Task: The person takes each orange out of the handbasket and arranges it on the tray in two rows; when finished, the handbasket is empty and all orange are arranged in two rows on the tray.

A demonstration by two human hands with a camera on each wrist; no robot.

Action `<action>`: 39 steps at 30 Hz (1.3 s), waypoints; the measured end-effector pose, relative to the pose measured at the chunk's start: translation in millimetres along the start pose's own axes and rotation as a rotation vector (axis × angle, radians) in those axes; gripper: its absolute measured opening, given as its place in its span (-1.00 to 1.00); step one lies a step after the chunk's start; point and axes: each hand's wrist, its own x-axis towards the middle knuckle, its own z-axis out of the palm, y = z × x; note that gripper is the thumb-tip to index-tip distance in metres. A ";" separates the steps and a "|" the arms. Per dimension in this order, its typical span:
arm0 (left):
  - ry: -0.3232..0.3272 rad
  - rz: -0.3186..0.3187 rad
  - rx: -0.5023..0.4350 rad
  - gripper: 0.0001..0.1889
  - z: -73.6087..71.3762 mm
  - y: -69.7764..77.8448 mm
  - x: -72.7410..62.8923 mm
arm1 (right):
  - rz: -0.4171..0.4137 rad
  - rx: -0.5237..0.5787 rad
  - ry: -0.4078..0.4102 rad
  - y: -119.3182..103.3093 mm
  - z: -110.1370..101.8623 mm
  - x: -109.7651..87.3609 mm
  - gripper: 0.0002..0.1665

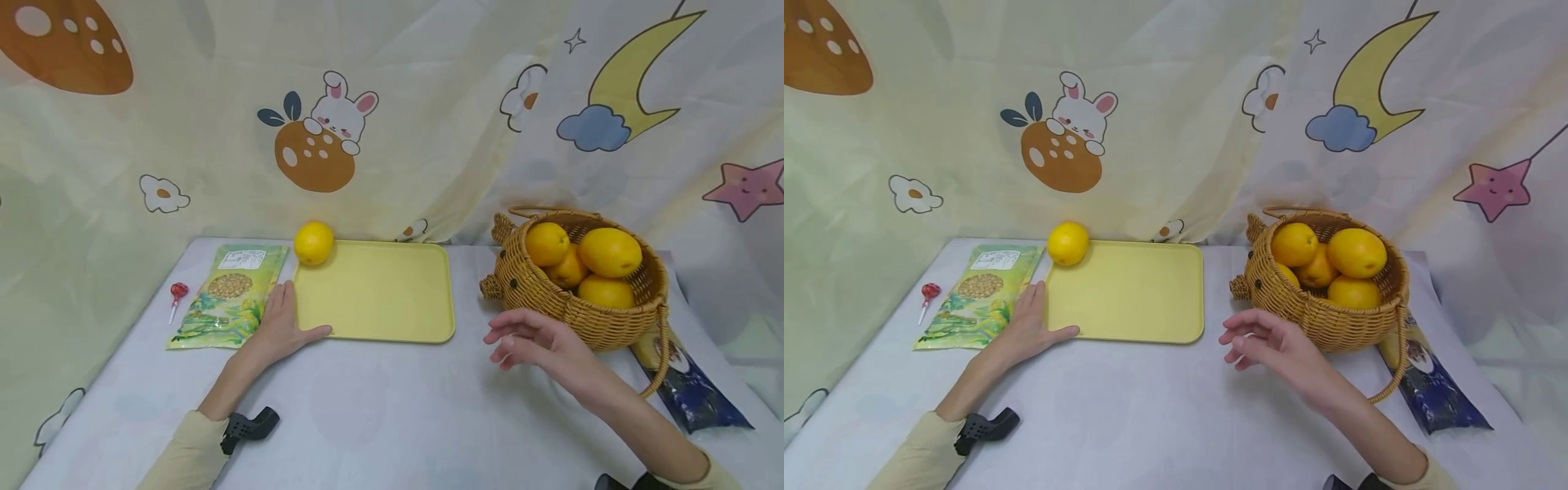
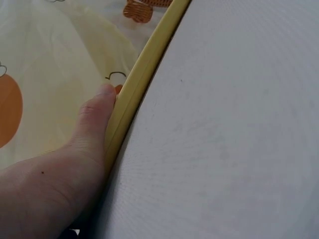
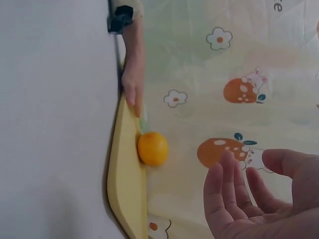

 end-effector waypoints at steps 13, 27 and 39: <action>0.014 0.023 0.008 0.35 0.0 0.1 0.4 | -0.094 0.344 0.136 -24.8 -46.3 19.7 -0.76; 0.017 0.022 0.017 0.37 2.8 -1.0 -1.0 | 0.187 -0.358 0.277 -36.2 -151.9 72.3 -0.45; 0.026 0.030 0.024 0.35 2.6 -1.0 -1.2 | 0.354 -0.558 0.089 -26.9 -159.6 100.8 -0.04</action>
